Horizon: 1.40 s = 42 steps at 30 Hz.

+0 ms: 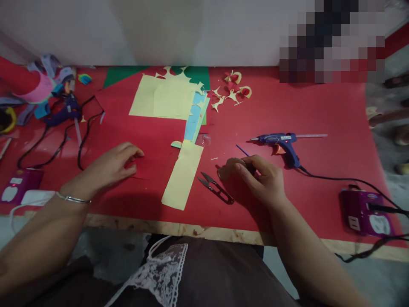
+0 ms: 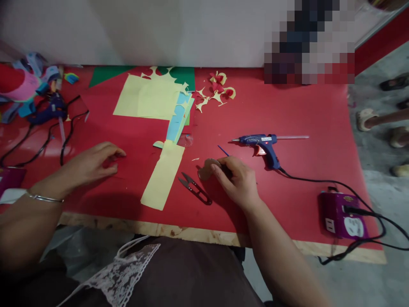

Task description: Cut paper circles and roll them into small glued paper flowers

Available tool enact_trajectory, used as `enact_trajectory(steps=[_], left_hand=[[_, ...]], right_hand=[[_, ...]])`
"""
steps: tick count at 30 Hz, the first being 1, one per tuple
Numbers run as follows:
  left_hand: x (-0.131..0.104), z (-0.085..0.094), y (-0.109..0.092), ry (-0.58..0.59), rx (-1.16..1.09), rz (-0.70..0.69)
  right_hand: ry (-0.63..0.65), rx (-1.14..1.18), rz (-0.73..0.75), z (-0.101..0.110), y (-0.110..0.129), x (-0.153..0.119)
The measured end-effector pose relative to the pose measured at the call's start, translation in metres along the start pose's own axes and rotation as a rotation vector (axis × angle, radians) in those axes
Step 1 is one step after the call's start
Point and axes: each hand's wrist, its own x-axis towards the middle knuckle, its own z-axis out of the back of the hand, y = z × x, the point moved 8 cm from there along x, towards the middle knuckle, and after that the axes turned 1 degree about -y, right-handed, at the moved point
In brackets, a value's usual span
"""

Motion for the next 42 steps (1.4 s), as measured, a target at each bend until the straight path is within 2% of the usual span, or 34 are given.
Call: enact_trajectory(steps=[3, 6, 9, 11, 16, 18, 21, 22, 25, 27, 31, 33, 35, 37, 42], left_hand=[[0.006, 0.004, 0.005, -0.051, -0.036, 0.069], [0.011, 0.005, -0.001, -0.051, -0.046, 0.138], [0.018, 0.006, -0.011, -0.018, 0.091, 0.220], [0.027, 0.005, -0.016, 0.008, 0.179, 0.209], [0.043, 0.006, -0.017, 0.026, 0.150, 0.079], [0.037, 0.010, -0.016, 0.048, 0.140, 0.044], [0.014, 0.021, -0.020, 0.094, 0.128, 0.061], [0.005, 0.030, -0.024, 0.047, 0.150, 0.076], [-0.017, 0.065, -0.059, -0.276, 0.246, 0.018], [-0.017, 0.068, -0.093, -0.353, 0.288, -0.063], [0.017, 0.034, -0.157, -0.118, 0.306, -0.243], [0.032, 0.022, -0.179, -0.076, 0.321, -0.318], [0.039, 0.016, -0.193, -0.075, 0.341, -0.376], [0.042, 0.011, -0.197, -0.083, 0.362, -0.408], [0.042, 0.005, -0.187, -0.110, 0.382, -0.433]], right_hand=[[-0.026, -0.003, -0.011, 0.003, 0.000, 0.000], [-0.001, 0.006, -0.013, 0.001, 0.000, 0.000], [0.020, 0.010, -0.012, -0.001, 0.002, 0.001], [0.028, 0.011, -0.014, -0.002, 0.002, 0.001], [0.027, 0.015, -0.019, -0.001, 0.000, 0.000], [0.019, 0.018, -0.026, 0.000, -0.001, 0.000], [0.006, 0.050, -0.063, 0.001, -0.002, 0.000], [0.004, 0.077, -0.089, 0.001, -0.003, 0.000], [0.036, 0.293, -0.175, -0.003, -0.002, -0.001], [0.066, 0.497, -0.211, -0.007, 0.002, -0.001], [0.069, 0.721, -0.231, -0.008, 0.002, -0.003], [0.022, 0.746, -0.236, -0.005, -0.005, -0.004], [-0.033, 0.739, -0.242, 0.000, -0.013, -0.004], [-0.049, 0.757, -0.263, 0.002, -0.020, -0.005], [-0.029, 0.779, -0.284, 0.002, -0.023, -0.005]])
